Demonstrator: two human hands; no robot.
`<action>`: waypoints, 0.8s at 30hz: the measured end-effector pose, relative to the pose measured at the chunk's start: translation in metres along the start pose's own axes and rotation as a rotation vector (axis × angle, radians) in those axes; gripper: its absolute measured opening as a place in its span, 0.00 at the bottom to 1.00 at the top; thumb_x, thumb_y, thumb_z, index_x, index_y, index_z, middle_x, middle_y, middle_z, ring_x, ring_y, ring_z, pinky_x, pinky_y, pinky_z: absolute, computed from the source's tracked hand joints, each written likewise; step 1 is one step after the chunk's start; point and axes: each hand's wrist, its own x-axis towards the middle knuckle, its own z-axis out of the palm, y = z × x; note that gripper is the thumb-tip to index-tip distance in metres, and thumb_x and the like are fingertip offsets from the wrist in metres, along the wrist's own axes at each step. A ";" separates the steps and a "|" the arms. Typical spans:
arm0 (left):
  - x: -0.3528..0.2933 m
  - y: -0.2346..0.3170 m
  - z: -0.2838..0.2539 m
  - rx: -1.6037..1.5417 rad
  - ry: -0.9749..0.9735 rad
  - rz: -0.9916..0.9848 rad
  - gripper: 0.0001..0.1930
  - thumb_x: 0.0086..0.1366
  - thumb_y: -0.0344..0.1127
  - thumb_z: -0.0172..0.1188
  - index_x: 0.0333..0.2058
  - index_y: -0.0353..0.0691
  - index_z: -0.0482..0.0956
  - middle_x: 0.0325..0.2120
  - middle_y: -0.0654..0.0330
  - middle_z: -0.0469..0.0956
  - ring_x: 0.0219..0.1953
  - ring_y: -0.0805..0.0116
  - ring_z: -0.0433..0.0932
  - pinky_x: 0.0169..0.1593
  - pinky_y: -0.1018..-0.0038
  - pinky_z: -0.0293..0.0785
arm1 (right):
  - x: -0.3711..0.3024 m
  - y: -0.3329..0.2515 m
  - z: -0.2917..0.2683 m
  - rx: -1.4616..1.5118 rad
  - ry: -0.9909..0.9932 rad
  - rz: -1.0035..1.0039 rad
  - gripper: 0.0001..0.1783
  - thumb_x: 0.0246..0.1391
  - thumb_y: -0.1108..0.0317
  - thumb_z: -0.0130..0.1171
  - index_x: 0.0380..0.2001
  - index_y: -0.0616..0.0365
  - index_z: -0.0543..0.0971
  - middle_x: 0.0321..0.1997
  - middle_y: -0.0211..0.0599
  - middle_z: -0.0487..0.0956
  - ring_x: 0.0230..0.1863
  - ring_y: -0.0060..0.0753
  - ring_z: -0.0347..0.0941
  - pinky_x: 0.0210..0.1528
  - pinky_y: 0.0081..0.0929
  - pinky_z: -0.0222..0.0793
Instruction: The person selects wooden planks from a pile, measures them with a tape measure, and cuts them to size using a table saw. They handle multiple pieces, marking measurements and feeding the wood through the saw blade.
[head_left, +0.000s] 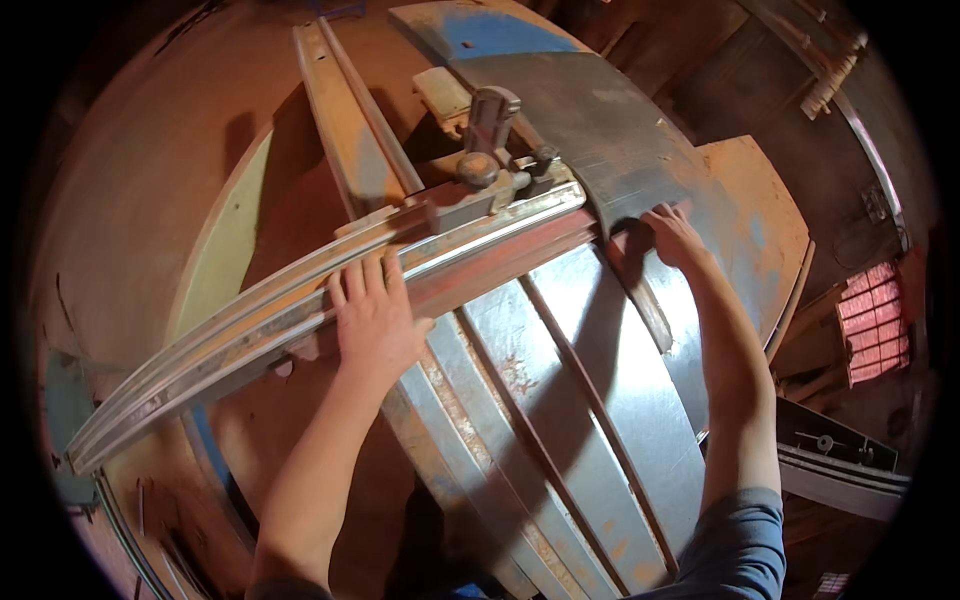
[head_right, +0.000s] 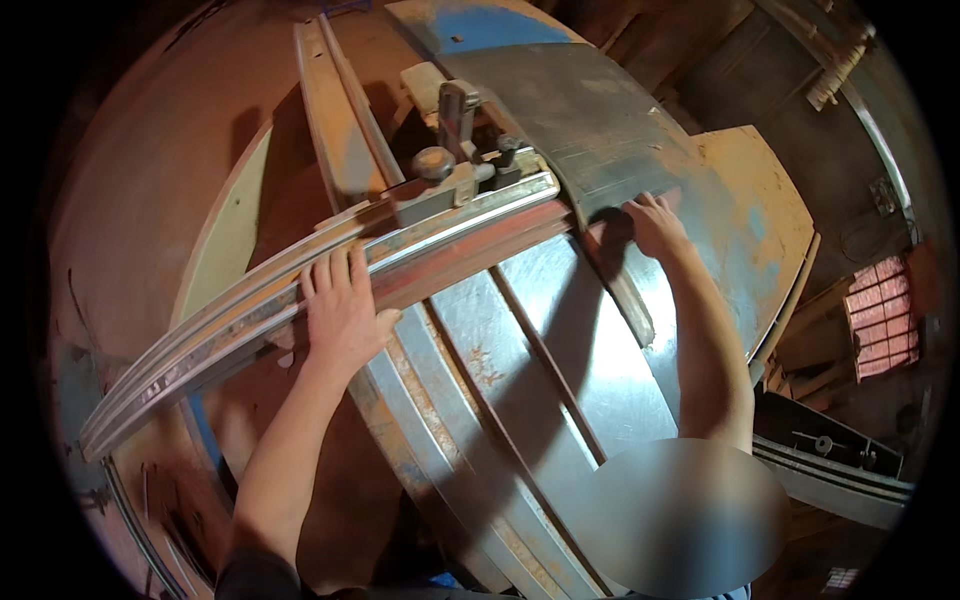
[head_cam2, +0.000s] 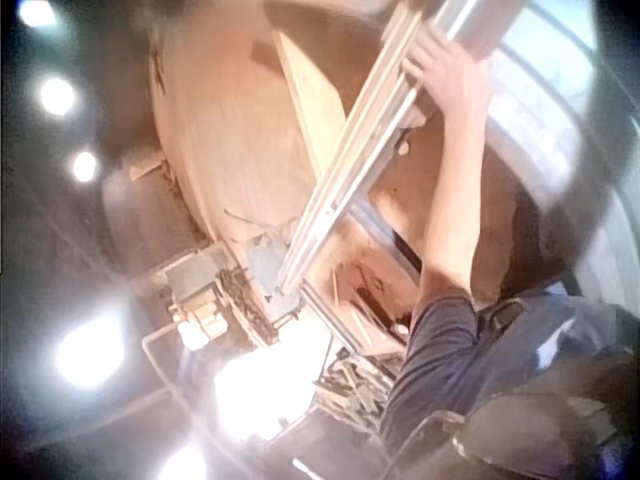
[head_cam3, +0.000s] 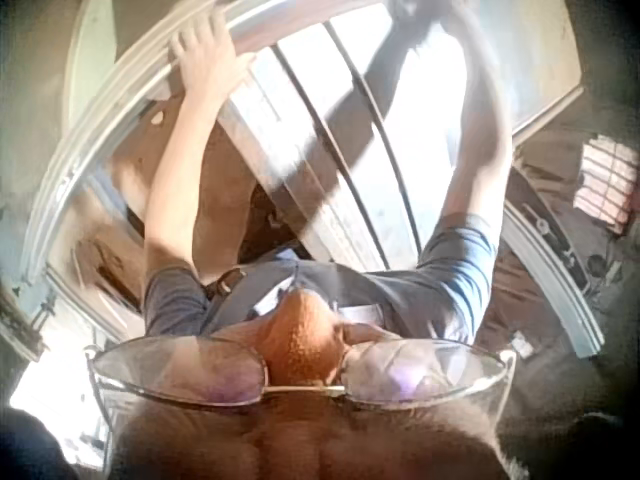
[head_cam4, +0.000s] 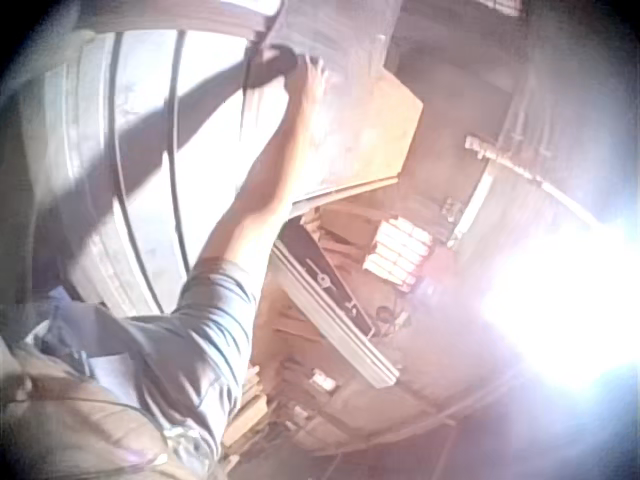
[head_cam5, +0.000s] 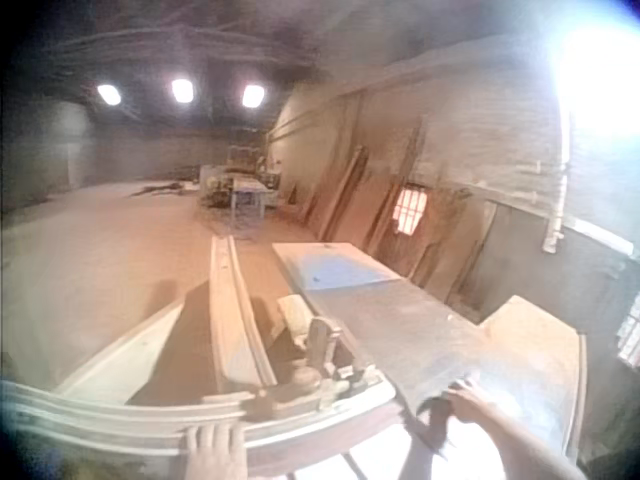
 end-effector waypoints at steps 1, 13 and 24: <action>-0.001 -0.002 -0.001 -0.001 0.004 -0.002 0.50 0.48 0.49 0.74 0.63 0.29 0.60 0.59 0.45 0.63 0.64 0.48 0.59 0.68 0.49 0.48 | -0.013 -0.003 0.001 0.003 -0.005 0.015 0.22 0.50 0.78 0.56 0.51 0.53 0.76 0.54 0.42 0.73 0.59 0.56 0.66 0.61 0.44 0.66; -0.026 -0.003 0.017 0.069 0.187 0.270 0.31 0.57 0.39 0.66 0.58 0.32 0.70 0.55 0.46 0.68 0.59 0.51 0.64 0.65 0.49 0.54 | -0.309 -0.106 -0.018 0.285 0.033 -0.020 0.14 0.49 0.82 0.52 0.40 0.61 0.79 0.59 0.45 0.73 0.63 0.59 0.65 0.63 0.46 0.66; -0.010 0.052 0.016 0.131 -0.034 -0.024 0.15 0.60 0.32 0.56 0.46 0.35 0.79 0.44 0.53 0.77 0.51 0.59 0.73 0.56 0.63 0.68 | -0.417 -0.243 -0.042 0.638 0.349 0.073 0.22 0.44 0.78 0.68 0.44 0.59 0.75 0.55 0.49 0.75 0.58 0.57 0.69 0.57 0.46 0.68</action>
